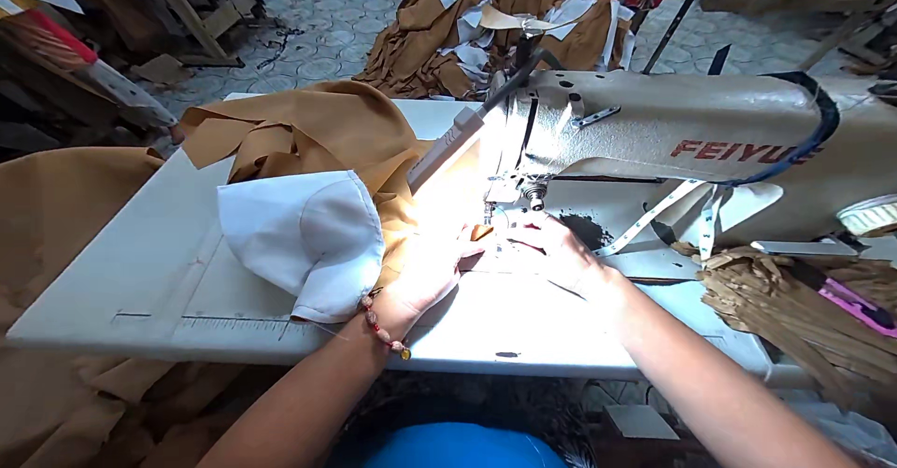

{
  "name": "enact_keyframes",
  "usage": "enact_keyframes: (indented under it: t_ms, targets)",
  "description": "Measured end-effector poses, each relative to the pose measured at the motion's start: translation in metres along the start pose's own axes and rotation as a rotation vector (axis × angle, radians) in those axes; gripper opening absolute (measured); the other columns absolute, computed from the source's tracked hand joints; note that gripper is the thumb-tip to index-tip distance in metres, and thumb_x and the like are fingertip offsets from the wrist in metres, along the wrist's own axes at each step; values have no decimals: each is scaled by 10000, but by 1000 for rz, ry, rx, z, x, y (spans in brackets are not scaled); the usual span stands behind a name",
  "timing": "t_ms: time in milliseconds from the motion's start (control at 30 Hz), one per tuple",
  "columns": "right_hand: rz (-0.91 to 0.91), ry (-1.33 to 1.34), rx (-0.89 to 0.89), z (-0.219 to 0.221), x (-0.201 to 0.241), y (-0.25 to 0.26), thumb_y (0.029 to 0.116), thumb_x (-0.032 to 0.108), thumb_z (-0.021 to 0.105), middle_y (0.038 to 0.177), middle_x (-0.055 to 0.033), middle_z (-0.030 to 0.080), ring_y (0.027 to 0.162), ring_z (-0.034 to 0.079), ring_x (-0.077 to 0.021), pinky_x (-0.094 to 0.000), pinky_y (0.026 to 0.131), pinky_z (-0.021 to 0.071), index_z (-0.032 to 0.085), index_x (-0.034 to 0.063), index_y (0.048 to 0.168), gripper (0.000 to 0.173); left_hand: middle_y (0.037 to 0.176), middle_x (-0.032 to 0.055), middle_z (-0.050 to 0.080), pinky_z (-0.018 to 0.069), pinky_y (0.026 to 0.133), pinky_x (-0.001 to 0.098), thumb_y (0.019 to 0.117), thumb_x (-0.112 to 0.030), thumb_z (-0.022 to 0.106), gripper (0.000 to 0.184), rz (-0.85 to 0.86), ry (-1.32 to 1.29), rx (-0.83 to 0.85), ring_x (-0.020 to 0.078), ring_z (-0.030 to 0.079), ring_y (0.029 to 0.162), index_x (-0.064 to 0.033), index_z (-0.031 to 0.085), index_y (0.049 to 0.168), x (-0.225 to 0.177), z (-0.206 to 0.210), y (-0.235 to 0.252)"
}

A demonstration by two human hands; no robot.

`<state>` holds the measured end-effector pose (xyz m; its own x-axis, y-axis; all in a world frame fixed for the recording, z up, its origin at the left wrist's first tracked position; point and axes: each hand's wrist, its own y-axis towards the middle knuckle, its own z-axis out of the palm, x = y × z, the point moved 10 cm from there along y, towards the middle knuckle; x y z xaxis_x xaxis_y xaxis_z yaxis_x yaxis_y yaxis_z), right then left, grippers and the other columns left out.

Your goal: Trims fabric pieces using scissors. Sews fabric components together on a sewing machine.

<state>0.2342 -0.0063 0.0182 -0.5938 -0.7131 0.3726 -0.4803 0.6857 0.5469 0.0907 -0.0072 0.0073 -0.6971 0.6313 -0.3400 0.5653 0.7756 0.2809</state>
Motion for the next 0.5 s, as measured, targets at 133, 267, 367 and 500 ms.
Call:
enact_keyframes:
  t_ms: [133, 267, 367, 500]
  targets:
    - [-49, -7, 72, 9, 7, 1, 905, 124, 621, 1055, -128, 682, 1016, 649, -276, -452, 917, 517, 802, 126, 1109, 273, 1358, 191, 629, 480, 921, 584, 843, 75, 620, 452, 20, 14, -4, 398, 599, 1226, -190, 787, 1169, 1, 0, 0]
    - [-95, 11, 104, 13, 8, 1, 886, 113, 613, 1064, -119, 696, 1057, 651, -285, -484, 943, 504, 812, 154, 1096, 293, 1386, 205, 613, 466, 988, 576, 845, 83, 616, 473, -12, -3, 37, 403, 575, 1276, -193, 779, 1193, 4, 3, 1]
    - [-73, 4, 110, 14, 6, 1, 898, 125, 626, 1048, -117, 695, 1082, 649, -298, -500, 972, 501, 815, 162, 1080, 266, 1293, 188, 651, 502, 923, 541, 806, 95, 606, 507, 54, -12, -60, 376, 620, 1177, -159, 764, 1215, 0, -5, 2]
    - [-70, 23, 103, 14, 5, 0, 889, 117, 643, 1032, -128, 708, 1062, 663, -306, -514, 963, 502, 822, 141, 1054, 244, 1273, 179, 670, 524, 1019, 468, 894, -45, 643, 472, 155, -104, -263, 309, 658, 1179, 21, 564, 1354, -9, -24, -2]
